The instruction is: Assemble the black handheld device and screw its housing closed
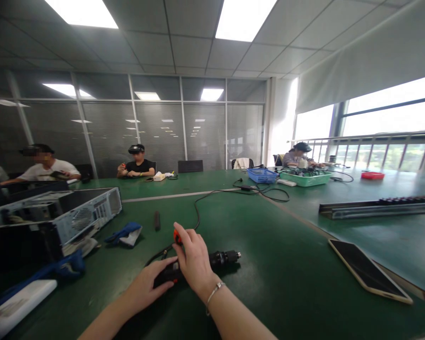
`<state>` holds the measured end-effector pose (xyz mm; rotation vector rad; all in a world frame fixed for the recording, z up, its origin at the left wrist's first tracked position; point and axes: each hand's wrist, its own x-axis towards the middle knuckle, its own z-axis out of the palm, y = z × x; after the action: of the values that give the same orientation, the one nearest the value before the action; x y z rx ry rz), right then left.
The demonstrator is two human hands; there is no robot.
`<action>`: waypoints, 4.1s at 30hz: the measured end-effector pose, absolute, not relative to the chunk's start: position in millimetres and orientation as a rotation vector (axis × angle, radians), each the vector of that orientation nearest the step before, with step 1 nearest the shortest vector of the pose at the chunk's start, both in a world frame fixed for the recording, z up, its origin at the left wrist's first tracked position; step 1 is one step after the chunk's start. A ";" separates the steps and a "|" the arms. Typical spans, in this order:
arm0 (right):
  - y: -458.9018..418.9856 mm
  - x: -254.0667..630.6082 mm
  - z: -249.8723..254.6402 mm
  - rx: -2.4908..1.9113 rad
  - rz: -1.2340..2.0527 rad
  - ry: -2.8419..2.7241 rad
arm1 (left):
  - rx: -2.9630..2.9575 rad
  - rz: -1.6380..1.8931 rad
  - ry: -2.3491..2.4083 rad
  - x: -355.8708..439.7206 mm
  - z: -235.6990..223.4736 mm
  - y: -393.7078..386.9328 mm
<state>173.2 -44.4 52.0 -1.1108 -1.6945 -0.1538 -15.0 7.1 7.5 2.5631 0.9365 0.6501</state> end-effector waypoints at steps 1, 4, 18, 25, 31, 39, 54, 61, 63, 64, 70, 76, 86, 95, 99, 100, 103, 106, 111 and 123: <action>-44.5 173.3 51.9 -1.108 -0.149 -1.693 | 2.564 0.647 0.936 -15.0 7.9 7.0; -46.0 171.6 51.7 -1.089 -0.135 -1.696 | 2.559 0.650 0.942 -15.5 7.2 7.5; -46.6 170.9 50.4 -1.055 -0.163 -1.709 | 2.563 0.637 0.937 -14.9 10.0 5.1; -46.8 171.5 49.2 -1.075 -0.173 -1.680 | 2.554 0.648 0.925 -15.5 9.0 3.9; -48.2 169.3 49.5 -1.069 -0.154 -1.713 | 2.552 0.650 0.921 -14.7 9.5 4.9; -44.8 169.8 45.4 -1.073 -0.206 -1.679 | 2.485 0.678 0.975 -14.5 7.8 6.7; -43.1 170.1 29.9 -0.837 -0.250 -1.529 | 2.476 0.666 1.025 -12.7 14.9 -2.5; -50.8 159.5 22.3 -0.772 -0.156 -1.584 | 2.536 0.681 0.947 -11.0 16.1 -4.0; -53.4 157.6 23.0 -0.760 -0.174 -1.611 | 2.537 0.682 0.920 -10.3 15.8 -3.9; -54.6 156.9 23.9 -0.751 -0.188 -1.626 | 2.534 0.687 0.908 -10.1 15.4 -3.7; -55.6 157.0 25.6 -0.719 -0.228 -1.644 | 2.533 0.727 0.882 -9.9 14.2 -3.9; -51.5 161.8 23.3 -0.733 -0.234 -1.626 | 2.523 0.705 0.914 -11.2 14.2 -3.3; -52.8 167.0 28.6 -0.732 -0.277 -1.593 | 2.519 0.668 0.971 -11.9 13.6 -3.1; -30.4 183.5 22.2 -0.859 -0.326 -1.391 | 2.545 0.684 0.959 -12.2 11.1 -1.7; -30.3 185.8 24.5 -0.900 -0.290 -1.350 | 2.557 0.688 0.959 -12.5 12.0 -2.4; -31.4 185.5 25.6 -0.900 -0.285 -1.359 | 2.556 0.688 0.965 -12.6 12.0 -2.6; -36.2 183.4 29.0 -0.875 -0.292 -1.433 | 2.553 0.686 0.965 -12.9 11.3 -2.5; -41.6 181.1 33.2 -0.821 -0.335 -1.542 | 2.544 0.689 0.973 -12.8 10.0 -1.5; -50.0 179.5 41.9 -0.743 -0.353 -1.693 | 2.509 0.664 0.966 -12.0 11.0 -0.4; -46.5 177.7 42.0 -0.790 -0.316 -1.694 | 2.436 0.652 0.989 -10.9 15.2 6.5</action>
<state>177.7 -46.5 42.0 -0.7900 -1.6939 -0.3163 -10.9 6.5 15.2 2.4360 0.9894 0.6521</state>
